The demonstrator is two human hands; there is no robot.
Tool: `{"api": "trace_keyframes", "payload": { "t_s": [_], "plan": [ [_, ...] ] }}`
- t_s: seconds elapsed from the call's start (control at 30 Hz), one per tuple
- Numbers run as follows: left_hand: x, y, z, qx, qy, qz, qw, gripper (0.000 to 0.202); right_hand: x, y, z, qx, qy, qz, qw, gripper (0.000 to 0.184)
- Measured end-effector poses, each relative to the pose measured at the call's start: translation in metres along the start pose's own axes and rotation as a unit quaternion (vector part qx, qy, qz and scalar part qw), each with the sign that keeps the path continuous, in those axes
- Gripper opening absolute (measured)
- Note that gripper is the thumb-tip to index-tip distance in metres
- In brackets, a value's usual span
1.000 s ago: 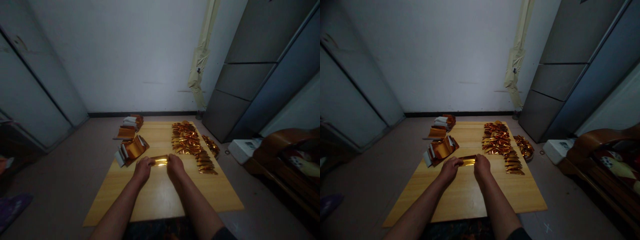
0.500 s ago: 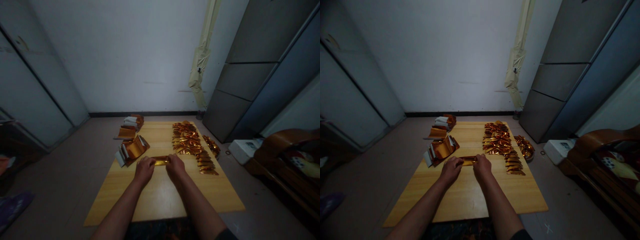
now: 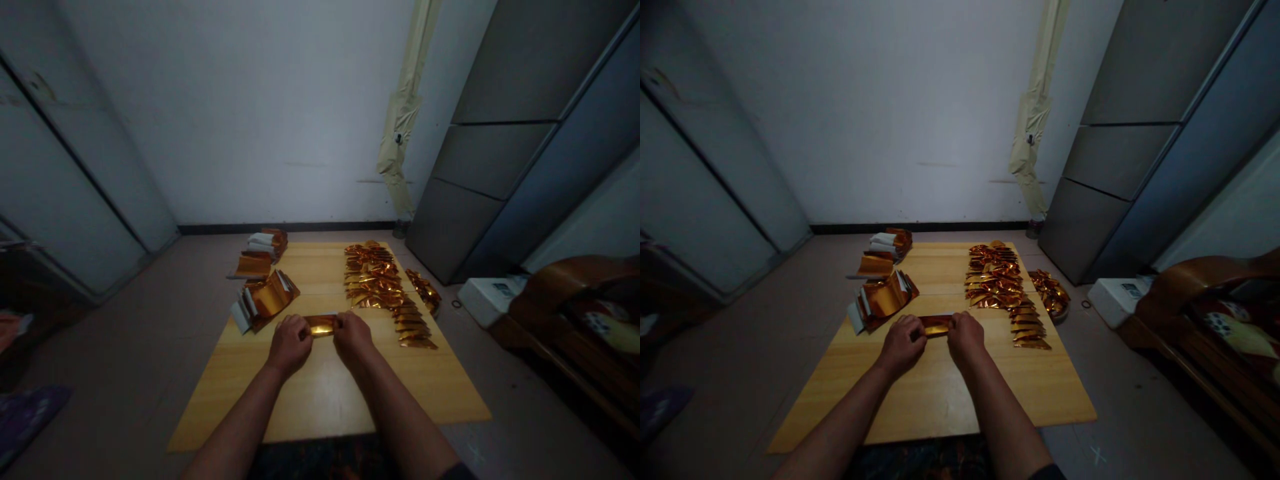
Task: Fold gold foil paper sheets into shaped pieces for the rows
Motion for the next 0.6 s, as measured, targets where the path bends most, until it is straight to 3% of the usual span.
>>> {"api": "trace_keyframes", "payload": {
  "t_s": [0.27, 0.4, 0.6],
  "plan": [
    [0.002, -0.001, -0.001, 0.015, -0.007, -0.003, 1.0, 0.013, 0.003, 0.002, 0.005, 0.072, -0.002, -0.025, 0.997, 0.009],
    [0.004, -0.002, -0.003, 0.02, 0.011, 0.004, 1.0, 0.004, 0.001, 0.002, 0.006, 0.028, -0.005, -0.018, 0.999, 0.015],
    [0.009, -0.001, -0.005, 0.003, 0.049, 0.015, 0.999, 0.031, -0.003, 0.002, 0.002, -0.049, -0.068, -0.011, 0.996, 0.05]
  ]
}}
Point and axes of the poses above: each hand's wrist, its own y-axis away from the middle knuckle, its own z-axis out of the back of the hand, x = y × z, the point moved 5 cm from there along -y, towards the middle knuckle
